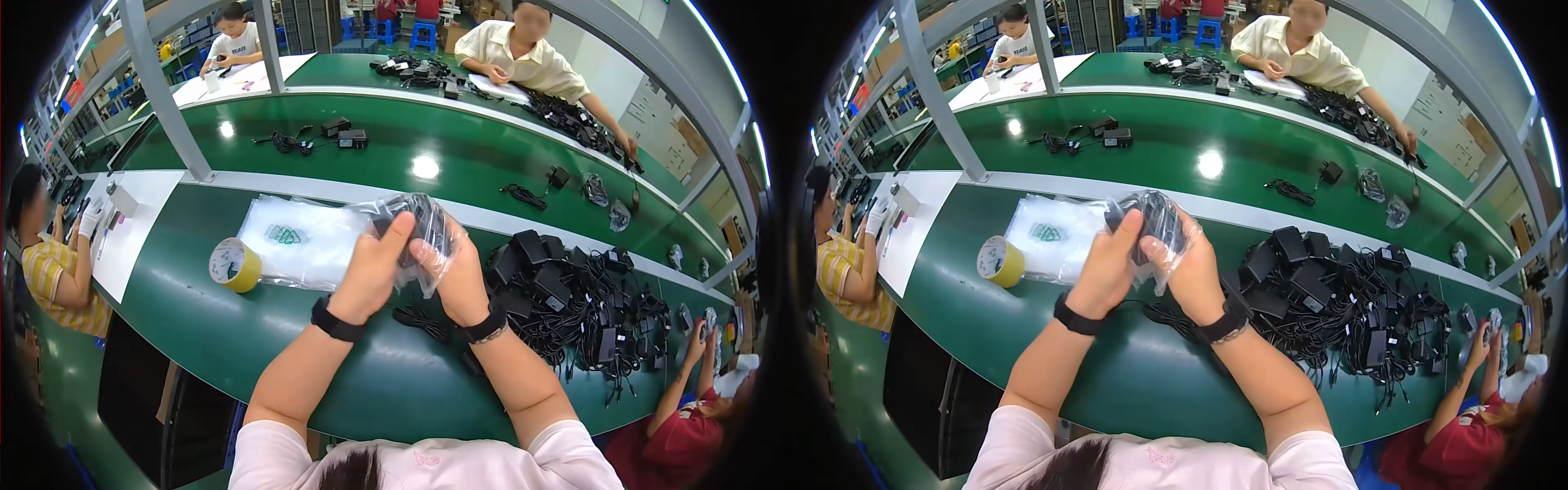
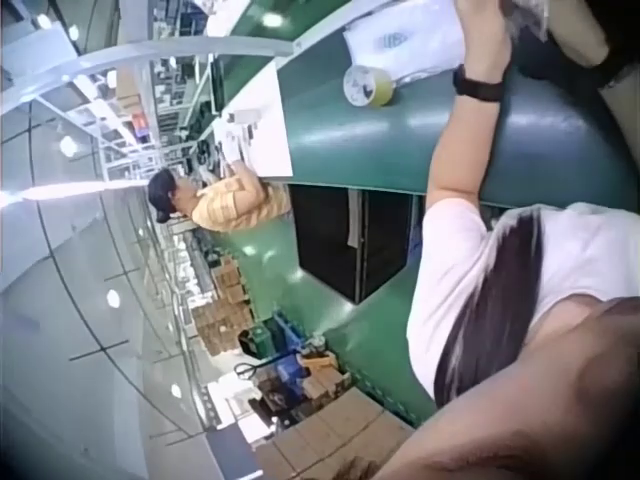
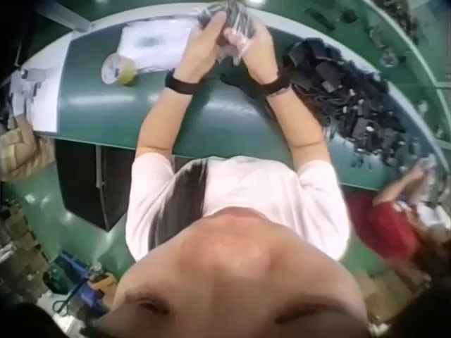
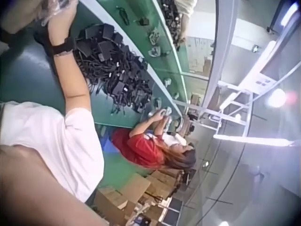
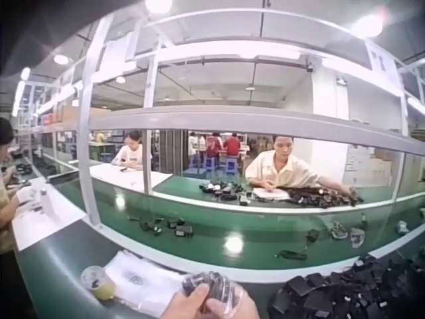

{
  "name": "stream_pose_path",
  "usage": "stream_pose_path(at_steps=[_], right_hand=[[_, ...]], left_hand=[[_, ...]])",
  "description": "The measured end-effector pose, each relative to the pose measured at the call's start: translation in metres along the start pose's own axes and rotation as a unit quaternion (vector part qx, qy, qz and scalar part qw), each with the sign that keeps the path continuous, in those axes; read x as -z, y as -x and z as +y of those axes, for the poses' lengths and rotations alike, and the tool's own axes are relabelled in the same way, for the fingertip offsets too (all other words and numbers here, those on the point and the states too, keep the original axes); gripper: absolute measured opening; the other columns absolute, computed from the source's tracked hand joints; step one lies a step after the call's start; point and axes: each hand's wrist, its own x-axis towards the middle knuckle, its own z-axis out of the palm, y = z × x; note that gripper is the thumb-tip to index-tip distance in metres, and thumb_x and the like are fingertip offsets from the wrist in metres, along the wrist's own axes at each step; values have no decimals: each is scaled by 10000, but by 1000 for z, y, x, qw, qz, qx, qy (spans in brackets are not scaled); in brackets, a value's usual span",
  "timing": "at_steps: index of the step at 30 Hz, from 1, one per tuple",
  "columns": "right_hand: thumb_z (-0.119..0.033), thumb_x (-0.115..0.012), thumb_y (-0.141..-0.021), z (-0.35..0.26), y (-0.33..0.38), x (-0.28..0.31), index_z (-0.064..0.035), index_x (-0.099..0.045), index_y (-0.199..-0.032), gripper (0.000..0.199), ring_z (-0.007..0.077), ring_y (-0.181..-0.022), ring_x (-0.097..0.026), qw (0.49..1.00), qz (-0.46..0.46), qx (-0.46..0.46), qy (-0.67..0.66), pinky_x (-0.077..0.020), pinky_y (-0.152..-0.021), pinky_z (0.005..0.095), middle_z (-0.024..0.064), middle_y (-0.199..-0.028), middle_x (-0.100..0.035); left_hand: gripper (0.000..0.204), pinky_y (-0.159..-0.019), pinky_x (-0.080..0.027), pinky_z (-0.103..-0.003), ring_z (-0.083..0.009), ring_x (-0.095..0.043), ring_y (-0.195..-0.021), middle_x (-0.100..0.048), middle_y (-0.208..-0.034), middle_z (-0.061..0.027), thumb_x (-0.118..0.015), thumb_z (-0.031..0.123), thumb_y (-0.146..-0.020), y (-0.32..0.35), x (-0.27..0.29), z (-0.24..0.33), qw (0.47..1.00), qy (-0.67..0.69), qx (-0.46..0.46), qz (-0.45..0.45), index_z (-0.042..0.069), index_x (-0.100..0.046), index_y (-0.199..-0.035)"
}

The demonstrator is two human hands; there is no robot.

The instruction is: Manually placing power adapters and attached cables into individual plastic bags on an assembly line.

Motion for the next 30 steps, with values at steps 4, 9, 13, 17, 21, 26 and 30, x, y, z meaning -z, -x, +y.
stream_pose_path(at_steps=[4, 9, 13, 17, 21, 26, 30], right_hand=[[-244, -611, -853, 2, -3, 13, 35, -295, -1319, 628, 162, -1124, -438, 977, -60, 139, 148, -344, -970, 306, 100, -1227, -447], [-83, -446, -915, -19, -4, 18, 18, -76, -1404, 622, 201, -1311, -247, 985, -170, 40, -11, -225, -1053, 301, 142, -1437, -217], [-99, -487, -902, 13, -13, 28, -4, -267, -1346, 504, 210, -1214, -417, 988, -42, 144, 25, -309, -1021, 316, 135, -1356, -381], [-68, -486, -893, 15, -9, 21, -20, -357, -1187, 324, 210, -1151, -476, 976, 5, 209, -56, -366, -977, 336, 156, -1257, -474], [-27, -419, -883, 21, -4, 27, -7, -386, -1207, 327, 239, -1150, -490, 969, 13, 158, 191, -294, -1016, 431, 146, -1238, -497], [-3, -394, -848, 14, -7, 19, -64, -388, -1233, 390, 348, -1092, -506, 816, 4, 270, 511, -111, -971, 668, 106, -1160, -548], [-18, -434, -843, 13, -2, 18, -75, -431, -1203, 365, 351, -1120, -488, 861, 13, 254, 440, -202, -965, 604, 116, -1175, -548]], left_hand=[[342, -806, -458, -300, -130, -557, -940, -576, -1054, -35, -554, 317, -887, 5, -6, -11, 998, 50, 4, -23, 65, -517, -1116], [341, -872, -428, -330, -135, -542, -990, -578, -1074, -22, -544, 313, -892, 4, 7, -9, 992, 104, 57, -36, 76, -520, -1137], [326, -890, -423, -336, -152, -542, -1008, -574, -1104, -41, -558, 233, -884, 6, -6, -12, 994, 89, 48, -38, 63, -515, -1158], [294, -862, -440, -308, -131, -552, -974, -579, -1075, -27, -589, 143, -854, 8, -9, -9, 989, 124, 57, -49, 64, -526, -1131], [303, -854, -439, -305, -136, -555, -965, -581, -1068, -25, -594, 86, -832, 10, -11, -14, 991, 124, 50, -24, 68, -529, -1127], [223, -848, -441, -315, -159, -578, -929, -615, -1000, -32, -578, 87, -825, 1, 6, -18, 986, 141, 84, 20, 59, -578, -1045], [184, -766, -485, -319, -170, -603, -823, -624, -922, -58, -552, 31, -805, -5, 14, -21, 983, 161, 77, 46, 16, -586, -986]])
